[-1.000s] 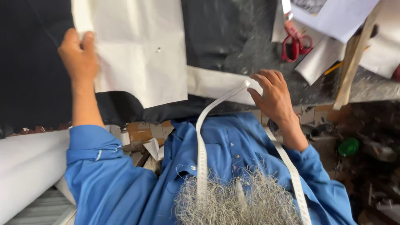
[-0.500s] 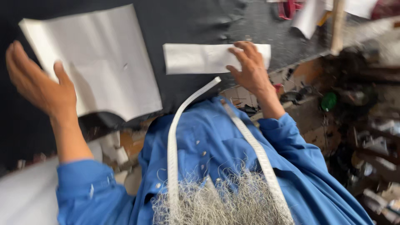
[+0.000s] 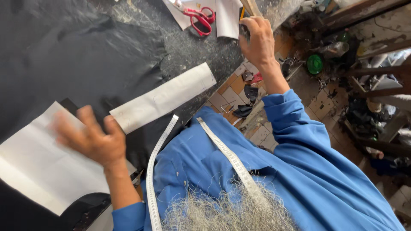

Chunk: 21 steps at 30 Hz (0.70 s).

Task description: The person lays out a large piece of black fabric on a worktable, places paper pattern pieces on top, and uses a measuring tape and pencil to mark measurements on the fabric. The person adjusts the pattern and tape repeatedly to ensure accuracy.

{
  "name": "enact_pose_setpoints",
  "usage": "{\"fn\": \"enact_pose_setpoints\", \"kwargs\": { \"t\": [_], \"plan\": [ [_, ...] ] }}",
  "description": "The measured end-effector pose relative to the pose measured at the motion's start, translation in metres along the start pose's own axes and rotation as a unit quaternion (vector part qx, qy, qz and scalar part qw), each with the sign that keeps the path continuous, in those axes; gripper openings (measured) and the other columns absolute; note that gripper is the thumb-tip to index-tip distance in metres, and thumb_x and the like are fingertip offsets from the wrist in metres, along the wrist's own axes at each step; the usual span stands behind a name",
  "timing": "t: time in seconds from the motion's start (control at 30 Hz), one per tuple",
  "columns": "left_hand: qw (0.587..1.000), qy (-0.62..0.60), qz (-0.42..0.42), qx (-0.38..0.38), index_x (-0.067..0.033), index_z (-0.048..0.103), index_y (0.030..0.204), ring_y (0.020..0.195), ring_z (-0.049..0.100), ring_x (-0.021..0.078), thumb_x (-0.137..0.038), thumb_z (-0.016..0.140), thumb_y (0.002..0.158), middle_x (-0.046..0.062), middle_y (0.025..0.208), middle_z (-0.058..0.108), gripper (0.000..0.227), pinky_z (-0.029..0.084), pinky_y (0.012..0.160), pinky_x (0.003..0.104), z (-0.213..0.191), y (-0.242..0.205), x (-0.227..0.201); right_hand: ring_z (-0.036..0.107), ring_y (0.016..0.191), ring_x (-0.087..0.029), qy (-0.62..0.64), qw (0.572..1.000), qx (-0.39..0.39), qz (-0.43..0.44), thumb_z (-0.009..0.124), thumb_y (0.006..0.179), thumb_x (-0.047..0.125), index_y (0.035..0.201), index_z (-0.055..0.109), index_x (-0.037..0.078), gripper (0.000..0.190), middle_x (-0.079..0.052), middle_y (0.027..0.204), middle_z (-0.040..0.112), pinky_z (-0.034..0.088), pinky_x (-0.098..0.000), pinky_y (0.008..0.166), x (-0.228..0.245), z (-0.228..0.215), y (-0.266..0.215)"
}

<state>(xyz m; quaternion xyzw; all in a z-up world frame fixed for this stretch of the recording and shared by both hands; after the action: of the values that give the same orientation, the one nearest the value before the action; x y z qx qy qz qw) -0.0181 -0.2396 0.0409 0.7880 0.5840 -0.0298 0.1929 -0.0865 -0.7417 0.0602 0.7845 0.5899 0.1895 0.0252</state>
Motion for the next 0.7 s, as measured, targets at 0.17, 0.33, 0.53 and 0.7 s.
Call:
{"fn": "enact_pose_setpoints", "kwargs": {
  "t": [0.17, 0.33, 0.53, 0.7],
  "plan": [
    [0.987, -0.024, -0.148, 0.063, -0.0042, 0.042, 0.162, 0.157, 0.014, 0.0566, -0.057, 0.029, 0.115, 0.026, 0.172, 0.020, 0.072, 0.014, 0.116, 0.081, 0.021, -0.012, 0.011, 0.052, 0.123, -0.036, -0.119, 0.984, 0.005, -0.136, 0.075, 0.060, 0.007, 0.131, 0.070, 0.000, 0.071, -0.018, 0.133, 0.062, 0.043, -0.0486, 0.088, 0.010, 0.019, 0.017],
    [0.972, 0.036, -0.213, 0.089, -0.0117, 0.037, 0.167, 0.157, 0.007, 0.0535, -0.054, 0.031, 0.112, 0.022, 0.173, 0.015, 0.069, 0.008, 0.118, 0.081, 0.053, -0.010, 0.002, 0.057, 0.119, -0.027, -0.122, 0.976, -0.043, -0.175, 0.073, 0.090, 0.007, 0.114, 0.074, 0.011, 0.025, -0.004, 0.114, 0.068, 0.047, -0.0441, 0.092, 0.004, 0.035, 0.028],
    [0.984, -0.009, -0.172, 0.049, -0.0066, 0.044, 0.161, 0.156, 0.010, 0.0553, -0.046, 0.038, 0.112, 0.026, 0.170, 0.018, 0.064, 0.006, 0.114, 0.080, 0.049, 0.012, -0.035, 0.063, 0.105, -0.024, -0.059, 0.973, -0.001, -0.221, 0.075, 0.093, 0.011, 0.106, 0.077, 0.016, 0.014, -0.002, 0.099, 0.070, 0.051, -0.0407, 0.082, -0.004, 0.022, 0.021],
    [0.983, -0.121, 0.117, 0.069, -0.0106, 0.057, 0.141, 0.146, 0.052, 0.0297, -0.013, 0.066, 0.105, 0.006, 0.152, 0.055, 0.037, 0.044, 0.121, 0.046, 0.048, 0.072, -0.120, 0.063, 0.104, -0.029, 0.059, 0.990, -0.004, -0.128, 0.083, 0.100, 0.025, 0.119, 0.073, 0.010, 0.026, -0.010, 0.106, 0.068, 0.054, -0.0445, 0.087, -0.027, 0.004, 0.040]
  ]
}}
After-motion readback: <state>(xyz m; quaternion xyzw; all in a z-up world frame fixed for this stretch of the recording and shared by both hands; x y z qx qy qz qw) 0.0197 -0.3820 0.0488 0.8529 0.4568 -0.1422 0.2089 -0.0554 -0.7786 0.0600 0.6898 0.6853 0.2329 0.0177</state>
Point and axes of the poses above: each hand's wrist, its own y-axis towards the middle knuckle, its own z-axis out of the palm, x = y × z, the point moved 1 cm from there along y, towards the middle knuckle
